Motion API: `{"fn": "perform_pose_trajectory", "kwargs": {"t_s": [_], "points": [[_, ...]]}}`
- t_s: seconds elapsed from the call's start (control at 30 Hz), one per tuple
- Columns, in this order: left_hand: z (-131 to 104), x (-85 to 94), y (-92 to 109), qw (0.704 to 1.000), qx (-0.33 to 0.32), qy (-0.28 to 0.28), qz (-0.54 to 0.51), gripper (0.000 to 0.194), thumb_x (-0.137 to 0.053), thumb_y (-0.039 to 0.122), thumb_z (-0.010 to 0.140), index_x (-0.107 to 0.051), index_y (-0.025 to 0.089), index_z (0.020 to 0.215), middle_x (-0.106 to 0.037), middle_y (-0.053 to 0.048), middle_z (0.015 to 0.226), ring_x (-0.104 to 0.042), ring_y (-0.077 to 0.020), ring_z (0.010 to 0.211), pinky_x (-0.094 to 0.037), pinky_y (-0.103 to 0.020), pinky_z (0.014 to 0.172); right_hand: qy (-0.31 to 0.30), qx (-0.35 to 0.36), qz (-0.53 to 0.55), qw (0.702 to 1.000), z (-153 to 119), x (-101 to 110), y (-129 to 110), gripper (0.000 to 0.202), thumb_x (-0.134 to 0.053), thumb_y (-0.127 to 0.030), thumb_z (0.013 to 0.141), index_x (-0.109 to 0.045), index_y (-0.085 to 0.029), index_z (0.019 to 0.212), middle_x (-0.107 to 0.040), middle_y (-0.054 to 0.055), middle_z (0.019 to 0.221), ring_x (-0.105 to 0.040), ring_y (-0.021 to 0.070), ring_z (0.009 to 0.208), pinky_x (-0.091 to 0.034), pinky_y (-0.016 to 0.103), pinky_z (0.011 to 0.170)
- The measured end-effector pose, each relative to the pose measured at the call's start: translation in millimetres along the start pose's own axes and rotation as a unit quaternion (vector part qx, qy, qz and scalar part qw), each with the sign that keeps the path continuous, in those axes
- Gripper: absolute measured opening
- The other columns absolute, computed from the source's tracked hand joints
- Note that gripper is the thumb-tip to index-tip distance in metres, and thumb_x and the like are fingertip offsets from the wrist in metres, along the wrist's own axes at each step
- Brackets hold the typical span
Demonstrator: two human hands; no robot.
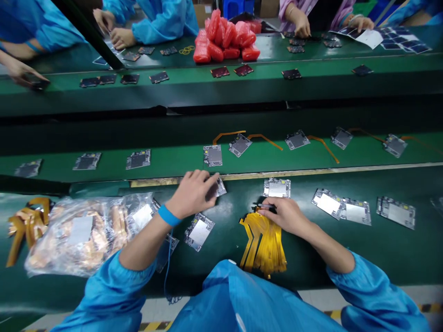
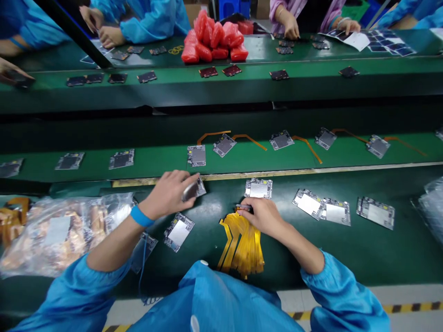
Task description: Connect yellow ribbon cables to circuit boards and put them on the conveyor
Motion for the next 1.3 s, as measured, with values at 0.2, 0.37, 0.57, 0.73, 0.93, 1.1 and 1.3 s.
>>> {"fn": "perform_pose_trajectory", "kwargs": {"t_s": [0.2,0.37,0.57,0.73,0.93,1.1,1.3], "points": [[2.4,-17.1,37.7,0.999,-0.05,-0.009,-0.005,0.056,-0.064,0.042,0.092,-0.059,0.014,0.14,-0.061,-0.02,0.125,-0.054,-0.0369,0.114,-0.045,-0.049,0.094,-0.014,0.002,0.088,0.996,13.9,3.3,-3.0,0.028,-0.063,-0.044,0.095,-0.076,-0.021,0.086,-0.073,0.001,0.076,-0.062,0.0173,0.07,-0.036,0.026,0.063],[7.4,-17.1,38.1,0.993,-0.112,-0.024,-0.041,0.044,-0.063,0.037,0.093,-0.062,0.019,0.133,-0.054,-0.017,0.132,-0.052,-0.0348,0.116,-0.045,-0.047,0.095,-0.018,0.022,0.09,0.996,33.4,1.4,-6.4,0.028,-0.06,-0.041,0.096,-0.077,-0.019,0.088,-0.073,0.002,0.078,-0.061,0.0168,0.071,-0.035,0.026,0.064],[20.5,-15.8,42.5,0.991,-0.113,-0.061,-0.042,0.039,-0.065,0.028,0.086,-0.065,0.022,0.125,-0.054,-0.015,0.123,-0.051,-0.033,0.112,-0.045,-0.045,0.091,-0.022,0.028,0.067,0.997,52.6,-2.6,-9.8,0.027,-0.061,-0.039,0.095,-0.078,-0.019,0.091,-0.072,0.001,0.076,-0.056,0.0149,0.067,-0.031,0.026,0.061],[24.5,-16.8,41.1,0.989,-0.124,-0.059,-0.053,0.03,-0.066,0.022,0.084,-0.066,0.021,0.114,-0.053,-0.013,0.119,-0.051,-0.0313,0.109,-0.046,-0.043,0.089,-0.021,0.021,0.045,0.999,62.6,-1.4,-16.1,0.022,-0.063,-0.035,0.093,-0.078,-0.019,0.091,-0.07,0.0,0.073,-0.055,0.014,0.066,-0.03,0.025,0.062],[14.0,-25.8,35.8,0.988,-0.119,-0.019,-0.099,0.026,-0.067,0.017,0.087,-0.064,0.016,0.112,-0.052,-0.016,0.126,-0.05,-0.0317,0.115,-0.048,-0.046,0.1,-0.016,-0.004,-0.011,1.0,76.9,-3.7,-29.1,0.018,-0.065,-0.031,0.094,-0.08,-0.022,0.09,-0.074,0.001,0.078,-0.06,0.0152,0.069,-0.029,0.026,0.062],[6.2,-30.8,38.0,0.988,-0.107,0.003,-0.11,0.025,-0.064,0.014,0.09,-0.063,0.013,0.115,-0.05,-0.02,0.136,-0.05,-0.0339,0.122,-0.049,-0.05,0.104,-0.029,-0.01,-0.05,0.998,82.9,-5.2,-36.7,0.018,-0.064,-0.03,0.095,-0.082,-0.025,0.097,-0.079,0.002,0.088,-0.067,0.0187,0.081,-0.031,0.026,0.064],[4.5,-29.3,40.3,0.986,-0.092,0.011,-0.136,0.026,-0.064,0.014,0.089,-0.064,0.015,0.115,-0.051,-0.02,0.137,-0.051,-0.0353,0.123,-0.049,-0.054,0.105,-0.039,-0.014,-0.066,0.997,83.0,-4.1,-39.7,0.021,-0.063,-0.03,0.096,-0.083,-0.026,0.1,-0.08,0.003,0.09,-0.069,0.0198,0.083,-0.033,0.027,0.064]]}}
Point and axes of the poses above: each hand's wrist, its own z-axis towards the middle knuckle, its own x-axis out of the back of the hand, y = z × x, the point moved 1 cm from there along z, towards the middle knuckle
